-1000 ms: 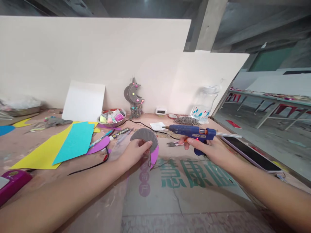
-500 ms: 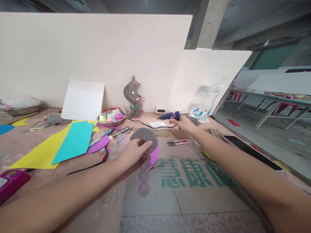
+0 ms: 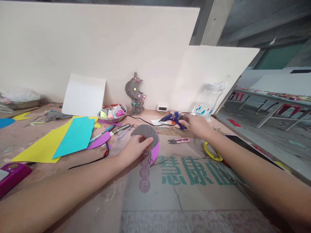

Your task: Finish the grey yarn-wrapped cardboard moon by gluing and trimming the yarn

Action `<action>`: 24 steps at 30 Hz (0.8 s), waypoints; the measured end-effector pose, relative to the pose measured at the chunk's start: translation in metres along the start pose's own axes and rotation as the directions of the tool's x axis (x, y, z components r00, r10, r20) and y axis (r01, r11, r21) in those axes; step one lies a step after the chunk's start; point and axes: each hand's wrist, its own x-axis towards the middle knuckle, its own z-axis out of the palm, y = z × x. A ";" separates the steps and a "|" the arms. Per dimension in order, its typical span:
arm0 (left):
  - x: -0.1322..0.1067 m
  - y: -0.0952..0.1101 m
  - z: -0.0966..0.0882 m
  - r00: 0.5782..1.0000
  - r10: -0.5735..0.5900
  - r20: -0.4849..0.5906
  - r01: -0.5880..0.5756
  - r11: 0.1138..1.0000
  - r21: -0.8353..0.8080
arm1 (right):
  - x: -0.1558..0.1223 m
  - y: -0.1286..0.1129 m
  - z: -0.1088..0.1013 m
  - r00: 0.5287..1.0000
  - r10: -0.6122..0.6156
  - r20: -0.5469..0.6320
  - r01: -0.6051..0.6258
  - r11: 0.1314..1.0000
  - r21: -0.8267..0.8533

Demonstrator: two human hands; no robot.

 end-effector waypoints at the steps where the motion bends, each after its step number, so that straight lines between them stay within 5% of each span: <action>1: 0.000 0.000 0.000 1.000 0.003 -0.005 -0.002 1.000 0.005 | -0.010 -0.005 -0.004 0.999 -0.040 -0.001 0.040 0.999 0.015; 5: 0.000 0.001 -0.002 0.998 0.048 -0.047 -0.048 0.999 0.010 | -0.058 -0.041 -0.007 0.987 -0.147 0.069 0.114 0.929 0.353; 7: 0.000 0.001 -0.002 0.996 0.078 -0.049 -0.078 0.997 0.004 | -0.081 -0.061 -0.003 0.947 -0.167 0.274 -0.005 0.846 0.533; 10: 0.001 -0.002 -0.004 0.996 0.071 -0.047 -0.072 0.997 -0.034 | -0.105 -0.081 0.006 0.826 -0.222 0.518 -0.250 0.680 0.690; 13: 0.001 -0.003 -0.005 0.997 0.066 -0.051 -0.067 0.998 -0.021 | -0.114 -0.091 0.010 0.784 -0.298 0.544 -0.331 0.540 0.774; 16: -0.001 -0.001 -0.005 0.997 0.063 -0.052 -0.061 0.998 0.031 | -0.118 -0.095 0.010 0.764 -0.334 0.552 -0.335 0.527 0.781; 19: -0.003 0.005 -0.005 0.996 0.067 -0.055 -0.060 0.991 0.119 | -0.120 -0.098 0.007 0.780 -0.341 0.525 -0.271 0.572 0.774; 24: -0.003 0.011 -0.004 0.997 0.076 0.019 -0.078 0.962 0.261 | -0.110 -0.096 0.001 0.924 -0.295 0.242 -0.031 0.574 0.818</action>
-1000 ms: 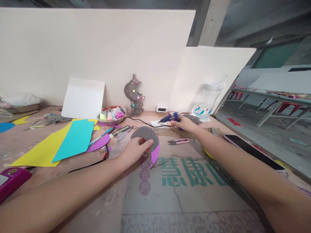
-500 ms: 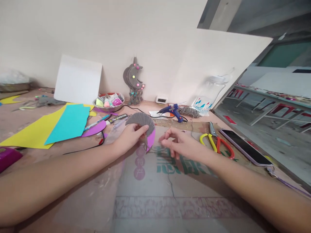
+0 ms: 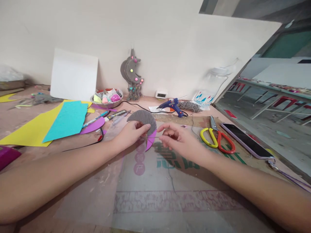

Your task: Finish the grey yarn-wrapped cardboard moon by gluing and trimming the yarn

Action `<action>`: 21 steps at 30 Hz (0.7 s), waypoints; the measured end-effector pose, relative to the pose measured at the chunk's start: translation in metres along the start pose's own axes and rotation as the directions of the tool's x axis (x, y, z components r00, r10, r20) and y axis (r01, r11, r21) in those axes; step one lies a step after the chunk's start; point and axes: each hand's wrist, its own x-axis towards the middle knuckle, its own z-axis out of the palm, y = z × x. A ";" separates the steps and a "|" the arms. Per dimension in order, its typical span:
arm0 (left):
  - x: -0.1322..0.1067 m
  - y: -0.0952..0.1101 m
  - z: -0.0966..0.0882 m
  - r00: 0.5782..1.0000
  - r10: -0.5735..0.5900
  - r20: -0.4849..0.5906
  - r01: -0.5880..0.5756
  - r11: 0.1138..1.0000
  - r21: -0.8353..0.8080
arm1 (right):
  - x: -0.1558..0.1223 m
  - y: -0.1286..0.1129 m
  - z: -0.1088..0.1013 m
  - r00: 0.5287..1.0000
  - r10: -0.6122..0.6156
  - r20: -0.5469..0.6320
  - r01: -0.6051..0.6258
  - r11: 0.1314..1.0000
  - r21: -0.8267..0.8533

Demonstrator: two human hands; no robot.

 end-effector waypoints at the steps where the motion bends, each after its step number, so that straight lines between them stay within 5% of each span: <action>1: 0.000 0.000 0.000 1.000 -0.002 0.015 0.002 1.000 0.010 | 0.003 0.002 -0.004 0.998 -0.040 -0.053 0.039 0.999 -0.015; 10: -0.001 0.003 0.000 0.999 -0.034 0.041 0.035 0.999 -0.032 | 0.022 0.046 -0.026 0.981 -0.047 -0.188 0.021 0.991 -0.135; 15: -0.001 0.004 0.000 0.999 -0.035 0.028 0.036 0.999 -0.029 | 0.019 0.029 -0.024 0.964 0.078 -0.254 -0.054 0.994 0.100; 21: -0.001 0.002 0.000 0.999 -0.029 0.022 0.030 0.999 -0.026 | 0.006 0.020 -0.005 0.979 0.194 0.062 -0.203 0.960 0.192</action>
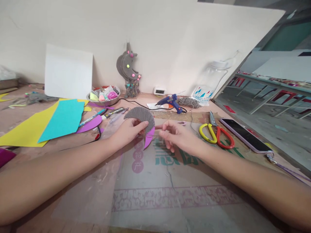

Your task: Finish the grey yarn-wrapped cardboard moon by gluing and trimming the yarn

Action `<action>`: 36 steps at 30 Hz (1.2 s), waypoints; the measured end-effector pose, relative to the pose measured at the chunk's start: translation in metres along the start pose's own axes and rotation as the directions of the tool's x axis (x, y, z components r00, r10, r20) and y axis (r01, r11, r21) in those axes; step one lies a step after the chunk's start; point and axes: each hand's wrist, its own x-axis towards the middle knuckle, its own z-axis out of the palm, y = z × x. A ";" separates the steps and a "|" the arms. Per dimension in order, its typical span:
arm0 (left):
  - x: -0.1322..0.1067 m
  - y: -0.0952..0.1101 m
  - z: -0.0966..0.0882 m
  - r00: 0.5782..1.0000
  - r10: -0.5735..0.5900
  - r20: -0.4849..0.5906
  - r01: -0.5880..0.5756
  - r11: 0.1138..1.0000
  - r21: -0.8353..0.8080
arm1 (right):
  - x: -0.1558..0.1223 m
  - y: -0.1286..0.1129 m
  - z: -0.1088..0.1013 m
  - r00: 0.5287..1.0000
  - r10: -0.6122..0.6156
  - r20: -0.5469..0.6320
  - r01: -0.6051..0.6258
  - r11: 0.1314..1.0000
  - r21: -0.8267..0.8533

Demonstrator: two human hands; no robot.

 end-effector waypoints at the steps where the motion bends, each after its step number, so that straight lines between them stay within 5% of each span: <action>1: 0.000 0.000 0.000 1.000 0.004 0.002 -0.004 1.000 -0.008 | -0.001 0.002 0.002 0.999 0.016 0.047 -0.016 1.000 -0.002; 4: 0.000 0.000 0.000 1.000 0.004 0.007 -0.004 1.000 -0.029 | 0.000 0.005 0.003 0.996 -0.013 0.085 0.017 0.999 -0.042; 10: -0.002 0.002 0.000 1.000 0.008 0.021 -0.008 1.000 0.001 | 0.006 0.003 -0.006 0.977 -0.180 -0.111 0.127 0.920 -0.370; 36: -0.003 -0.006 0.002 0.992 0.026 0.120 -0.032 0.998 0.045 | 0.007 0.012 -0.003 0.942 -0.291 -0.167 0.189 0.872 -0.452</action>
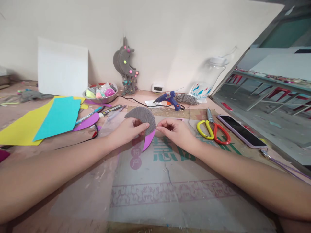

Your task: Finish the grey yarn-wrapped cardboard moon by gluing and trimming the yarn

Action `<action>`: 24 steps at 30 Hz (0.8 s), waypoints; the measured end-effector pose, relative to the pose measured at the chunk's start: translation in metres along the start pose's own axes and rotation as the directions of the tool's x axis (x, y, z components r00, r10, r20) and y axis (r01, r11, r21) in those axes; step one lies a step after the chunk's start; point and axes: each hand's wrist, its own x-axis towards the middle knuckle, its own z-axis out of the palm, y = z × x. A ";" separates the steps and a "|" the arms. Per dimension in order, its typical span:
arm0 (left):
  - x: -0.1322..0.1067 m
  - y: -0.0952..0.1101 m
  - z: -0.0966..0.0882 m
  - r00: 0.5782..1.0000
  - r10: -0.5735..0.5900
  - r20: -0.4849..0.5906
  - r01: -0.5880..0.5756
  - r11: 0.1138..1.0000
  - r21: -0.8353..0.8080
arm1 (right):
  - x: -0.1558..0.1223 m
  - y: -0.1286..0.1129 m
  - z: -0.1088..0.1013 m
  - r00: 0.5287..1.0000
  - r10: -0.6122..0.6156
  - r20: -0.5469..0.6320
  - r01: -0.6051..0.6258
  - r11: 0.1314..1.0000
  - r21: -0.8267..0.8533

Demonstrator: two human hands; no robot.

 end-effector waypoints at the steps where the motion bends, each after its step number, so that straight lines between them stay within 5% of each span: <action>1: 0.000 0.001 0.000 1.000 -0.001 0.006 0.001 1.000 -0.004 | 0.000 0.000 0.000 1.000 -0.002 -0.002 0.002 1.000 -0.004; 24: -0.001 0.002 0.000 0.999 -0.005 0.041 0.010 0.992 -0.128 | 0.000 0.000 -0.001 0.998 -0.060 -0.015 0.059 0.997 -0.043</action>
